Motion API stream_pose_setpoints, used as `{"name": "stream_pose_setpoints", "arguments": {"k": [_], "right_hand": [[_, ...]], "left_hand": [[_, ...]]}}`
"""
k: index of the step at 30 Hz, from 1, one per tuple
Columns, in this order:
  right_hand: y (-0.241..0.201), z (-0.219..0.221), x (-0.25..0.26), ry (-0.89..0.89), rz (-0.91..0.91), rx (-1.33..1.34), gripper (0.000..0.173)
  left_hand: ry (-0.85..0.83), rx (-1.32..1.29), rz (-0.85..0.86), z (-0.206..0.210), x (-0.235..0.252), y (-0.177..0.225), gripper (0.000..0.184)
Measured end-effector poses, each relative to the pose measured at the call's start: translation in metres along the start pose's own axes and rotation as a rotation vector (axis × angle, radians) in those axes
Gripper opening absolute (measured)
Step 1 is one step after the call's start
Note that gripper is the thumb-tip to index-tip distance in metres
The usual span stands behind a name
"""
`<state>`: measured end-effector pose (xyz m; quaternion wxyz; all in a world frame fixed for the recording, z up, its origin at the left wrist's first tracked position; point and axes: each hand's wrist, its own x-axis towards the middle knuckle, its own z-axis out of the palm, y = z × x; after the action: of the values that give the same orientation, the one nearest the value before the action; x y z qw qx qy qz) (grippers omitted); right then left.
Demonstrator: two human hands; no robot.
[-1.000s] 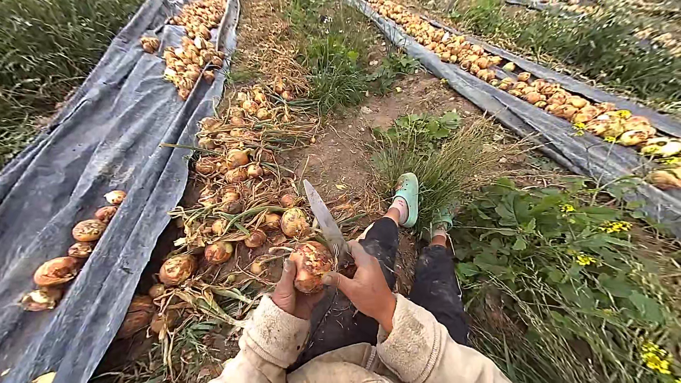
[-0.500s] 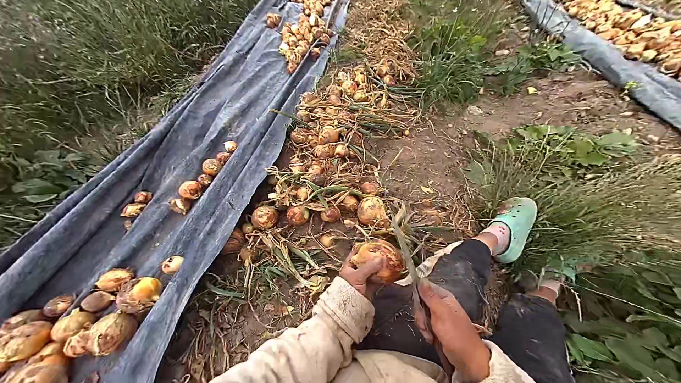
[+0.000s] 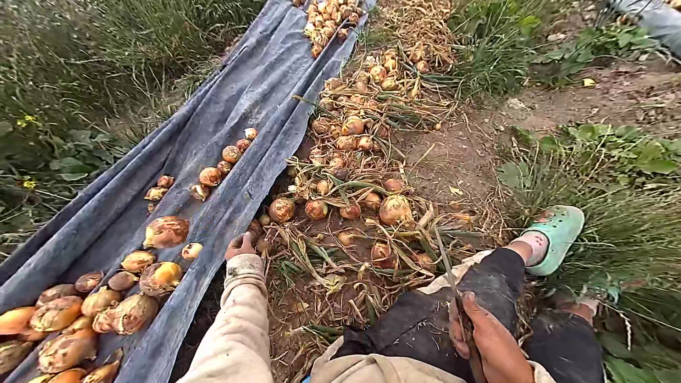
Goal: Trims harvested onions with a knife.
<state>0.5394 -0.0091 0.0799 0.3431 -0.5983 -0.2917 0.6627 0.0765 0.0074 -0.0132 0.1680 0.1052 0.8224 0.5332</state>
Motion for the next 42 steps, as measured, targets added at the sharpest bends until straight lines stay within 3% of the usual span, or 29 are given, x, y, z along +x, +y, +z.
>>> {"name": "stream_pose_setpoints", "arguments": {"k": [5, 8, 9, 11, 12, 14, 16, 20, 22, 23, 25, 28, 32, 37, 42], "right_hand": [[-0.001, -0.001, -0.006, -0.033, 0.003, -0.020, 0.049], [0.002, -0.004, -0.008, -0.032, 0.018, -0.040, 0.046], [0.003, -0.004, -0.008, -0.042, 0.022, -0.050, 0.045], [0.003, -0.004, -0.007, -0.062, 0.024, -0.065, 0.043], [0.003, -0.004, -0.007, -0.067, 0.027, -0.064, 0.043], [0.001, -0.006, -0.007, -0.085, 0.026, -0.063, 0.041], [-0.001, -0.008, -0.005, -0.112, 0.010, -0.066, 0.038], [-0.017, -0.006, 0.000, -0.169, -0.048, -0.187, 0.023], [-0.032, -0.003, -0.001, -0.174, -0.095, -0.296, 0.030], [-0.041, -0.001, -0.003, -0.153, -0.134, -0.341, 0.038], [-0.056, 0.001, -0.010, -0.085, -0.240, -0.400, 0.048], [-0.064, -0.001, -0.021, -0.017, -0.419, -0.419, 0.048], [-0.060, -0.006, -0.029, -0.035, -0.511, -0.480, 0.042], [-0.049, -0.007, -0.029, -0.102, -0.407, -0.440, 0.037], [-0.041, -0.007, -0.027, -0.130, -0.245, -0.208, 0.028]], "left_hand": [[-0.114, 0.543, -0.267, 0.032, 0.001, -0.038, 0.044], [-0.399, 0.910, -0.242, 0.044, 0.009, -0.032, 0.051], [-0.440, 0.801, -0.248, 0.044, 0.009, -0.030, 0.047], [-0.394, 0.172, -0.376, 0.048, -0.001, -0.025, 0.040], [-0.360, -0.048, -0.466, 0.050, -0.012, -0.020, 0.048], [-0.456, -0.323, -0.579, 0.050, -0.043, -0.002, 0.055], [-0.605, -0.440, -0.551, 0.053, -0.083, 0.018, 0.051], [-1.100, -0.638, -0.239, 0.077, -0.158, 0.045, 0.033], [-1.256, -0.648, -0.118, 0.087, -0.198, 0.071, 0.068], [-1.335, -0.637, -0.041, 0.089, -0.214, 0.081, 0.074], [-1.487, -0.532, 0.172, 0.091, -0.236, 0.098, 0.080], [-1.598, -0.291, 0.420, 0.089, -0.252, 0.112, 0.073], [-1.537, -0.036, 0.634, 0.079, -0.262, 0.118, 0.072], [-1.377, 0.186, 1.087, 0.075, -0.265, 0.125, 0.064], [-1.057, 0.250, 1.309, 0.084, -0.274, 0.120, 0.048]]}}
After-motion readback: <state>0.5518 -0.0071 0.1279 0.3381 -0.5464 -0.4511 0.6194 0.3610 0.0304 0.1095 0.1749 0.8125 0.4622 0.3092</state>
